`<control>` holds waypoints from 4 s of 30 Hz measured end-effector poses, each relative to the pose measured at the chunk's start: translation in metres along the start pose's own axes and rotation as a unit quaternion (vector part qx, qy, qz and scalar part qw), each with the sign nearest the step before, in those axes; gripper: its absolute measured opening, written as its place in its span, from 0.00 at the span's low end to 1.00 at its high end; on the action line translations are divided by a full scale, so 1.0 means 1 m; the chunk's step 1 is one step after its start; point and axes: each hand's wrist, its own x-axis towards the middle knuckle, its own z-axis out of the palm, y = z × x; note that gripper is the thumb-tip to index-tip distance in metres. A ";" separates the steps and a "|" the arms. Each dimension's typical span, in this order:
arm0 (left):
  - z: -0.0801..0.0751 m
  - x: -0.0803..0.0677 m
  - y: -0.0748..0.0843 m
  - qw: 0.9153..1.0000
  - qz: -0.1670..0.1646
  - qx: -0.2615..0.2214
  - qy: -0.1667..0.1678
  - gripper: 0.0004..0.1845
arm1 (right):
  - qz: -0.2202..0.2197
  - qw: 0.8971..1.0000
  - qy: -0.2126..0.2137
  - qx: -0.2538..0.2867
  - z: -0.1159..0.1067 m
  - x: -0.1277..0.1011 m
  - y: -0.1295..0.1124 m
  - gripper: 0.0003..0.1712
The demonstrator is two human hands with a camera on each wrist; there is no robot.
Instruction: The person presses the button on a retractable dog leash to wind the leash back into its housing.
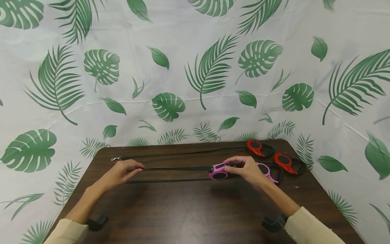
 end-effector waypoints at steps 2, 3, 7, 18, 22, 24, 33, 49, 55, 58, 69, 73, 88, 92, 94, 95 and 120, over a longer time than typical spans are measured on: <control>0.001 0.002 0.001 1.000 0.001 -0.001 -0.001 0.12 | -0.001 1.000 0.000 0.000 0.002 0.000 0.000 0.17; 0.002 0.002 0.000 1.000 0.001 -0.002 -0.002 0.13 | -0.002 1.000 0.000 0.001 0.003 0.000 0.000 0.17; 0.005 0.004 0.001 1.000 0.003 -0.005 -0.004 0.12 | 0.000 1.000 -0.004 0.007 0.006 0.001 0.000 0.17; 0.013 0.009 0.005 1.000 0.004 -0.020 -0.006 0.11 | 0.005 0.999 -0.021 0.032 0.014 0.002 0.004 0.16; 0.015 0.011 0.007 1.000 0.008 -0.022 -0.005 0.11 | 0.012 0.999 -0.022 0.042 0.018 0.002 0.003 0.17; 0.016 0.012 0.008 1.000 0.010 -0.022 -0.004 0.11 | 0.015 0.999 -0.019 0.046 0.020 0.003 0.002 0.17; 0.024 0.015 0.004 0.999 0.033 -0.032 0.008 0.07 | 0.012 0.999 -0.017 0.044 0.030 0.005 0.001 0.18; 0.028 0.020 0.017 0.999 0.000 -0.033 -0.018 0.07 | 0.004 0.998 -0.030 0.048 0.044 0.009 0.002 0.18; 0.031 0.023 0.020 0.999 -0.015 -0.037 -0.025 0.07 | 0.003 0.998 -0.029 0.048 0.050 0.012 0.001 0.18; 0.032 0.023 0.021 0.999 -0.014 -0.038 -0.026 0.07 | 0.003 0.998 -0.027 0.049 0.052 0.012 0.001 0.17; 0.039 0.026 0.022 0.998 -0.003 -0.055 -0.028 0.08 | 0.012 0.997 -0.035 0.069 0.059 0.013 0.002 0.19; 0.042 0.028 0.024 0.998 -0.006 -0.057 -0.030 0.08 | 0.014 0.997 -0.035 0.070 0.062 0.014 0.004 0.19; 0.052 0.033 0.029 0.997 0.004 -0.071 -0.026 0.07 | 0.014 0.997 -0.032 0.063 0.072 0.017 0.004 0.18; 0.056 0.034 0.031 0.997 0.015 -0.078 -0.020 0.07 | 0.008 0.997 -0.034 0.064 0.075 0.017 0.004 0.17; 0.057 0.035 0.032 0.996 0.014 -0.081 -0.022 0.07 | 0.005 0.997 -0.034 0.065 0.076 0.017 0.004 0.16; 0.058 0.035 0.033 0.996 0.013 -0.082 -0.023 0.07 | 0.003 0.997 -0.035 0.064 0.077 0.017 0.004 0.16; 0.071 0.053 0.048 0.995 0.013 -0.097 -0.037 0.06 | 0.001 0.997 -0.033 0.076 0.093 0.018 0.000 0.17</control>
